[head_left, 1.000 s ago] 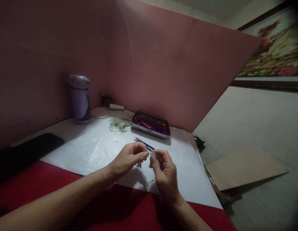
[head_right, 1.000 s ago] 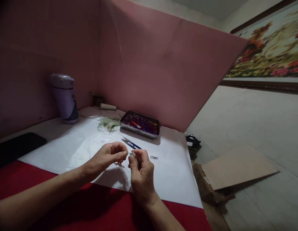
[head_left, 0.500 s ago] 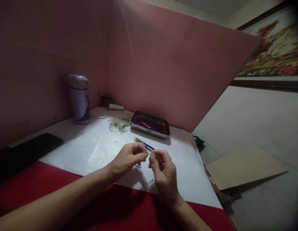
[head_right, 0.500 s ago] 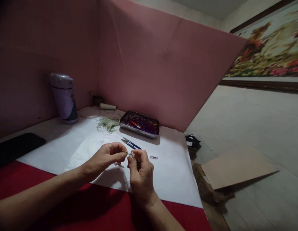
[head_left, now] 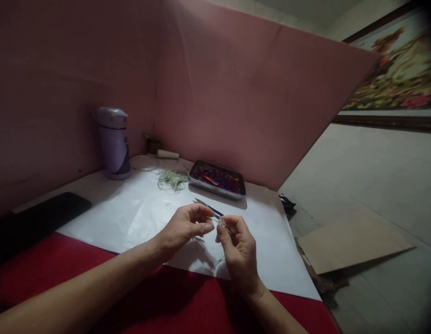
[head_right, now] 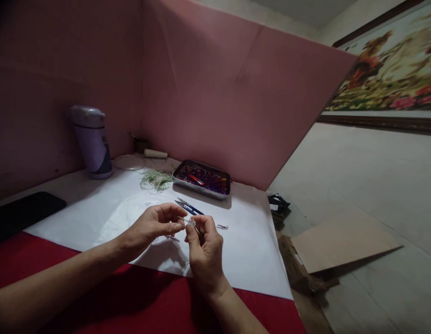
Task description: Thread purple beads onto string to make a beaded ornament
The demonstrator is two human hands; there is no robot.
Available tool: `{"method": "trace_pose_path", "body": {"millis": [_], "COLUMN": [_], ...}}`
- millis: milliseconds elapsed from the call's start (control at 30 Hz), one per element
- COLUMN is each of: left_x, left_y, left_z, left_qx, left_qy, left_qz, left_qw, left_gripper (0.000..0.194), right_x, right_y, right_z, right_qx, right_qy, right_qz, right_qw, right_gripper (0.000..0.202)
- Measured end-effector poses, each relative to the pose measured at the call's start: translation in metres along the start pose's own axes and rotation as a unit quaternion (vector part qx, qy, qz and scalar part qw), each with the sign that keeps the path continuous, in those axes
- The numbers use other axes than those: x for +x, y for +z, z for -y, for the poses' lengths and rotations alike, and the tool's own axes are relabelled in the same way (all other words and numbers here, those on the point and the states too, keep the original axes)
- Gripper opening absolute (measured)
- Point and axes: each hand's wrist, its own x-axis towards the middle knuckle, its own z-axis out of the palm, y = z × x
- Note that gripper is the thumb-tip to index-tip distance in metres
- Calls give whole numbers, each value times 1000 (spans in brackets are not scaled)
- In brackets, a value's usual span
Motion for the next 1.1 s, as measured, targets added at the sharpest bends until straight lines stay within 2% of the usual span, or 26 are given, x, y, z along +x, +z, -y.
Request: {"method": "trace_pose_path", "body": {"millis": [133, 300, 467, 567, 700, 767, 800, 900, 1000, 1100], "left_x": [-1, -2, -3, -3, -5, -7, -8, -10, -10, -6], "left_y": [0, 2, 2, 2, 3, 4, 5, 6, 6, 4], "left_z": [-1, -1, -5, -8, -9, -9, -9, -10, -10, -7], "left_qx": [35, 60, 69, 78, 143, 208, 236, 272, 264, 204], "left_qy": [-1, -10, 37, 67, 128, 186, 213, 256, 234, 164], "left_qz": [4, 7, -26, -51, -63, -69, -70, -70, -75, -65], "left_qw": [999, 998, 997, 993, 979, 958, 945, 925, 933, 963], "left_gripper": [23, 31, 24, 21, 17, 17, 16, 15, 18, 19], "right_x": [-1, -3, -2, 3, 9, 9, 8, 4, 3, 4], "right_y": [0, 0, -1, -4, -8, -8, -7, -2, 0, -3], "right_z": [-1, -3, -4, -7, -4, 2, 5, 11, 12, 13], "right_qx": [-1, -14, -51, -110, -179, -116, -52, 94, 108, 105], "right_qy": [-6, -13, -20, -26, -71, -53, -25, 51, 64, 60], "right_qz": [6, 12, 9, 9, 6, 52, 88, 141, 110, 74], "right_qw": [1000, 1000, 998, 994, 981, 990, 994, 984, 986, 990], "right_gripper": [12, 13, 11, 11, 31, 34, 34, 29, 19, 22]}}
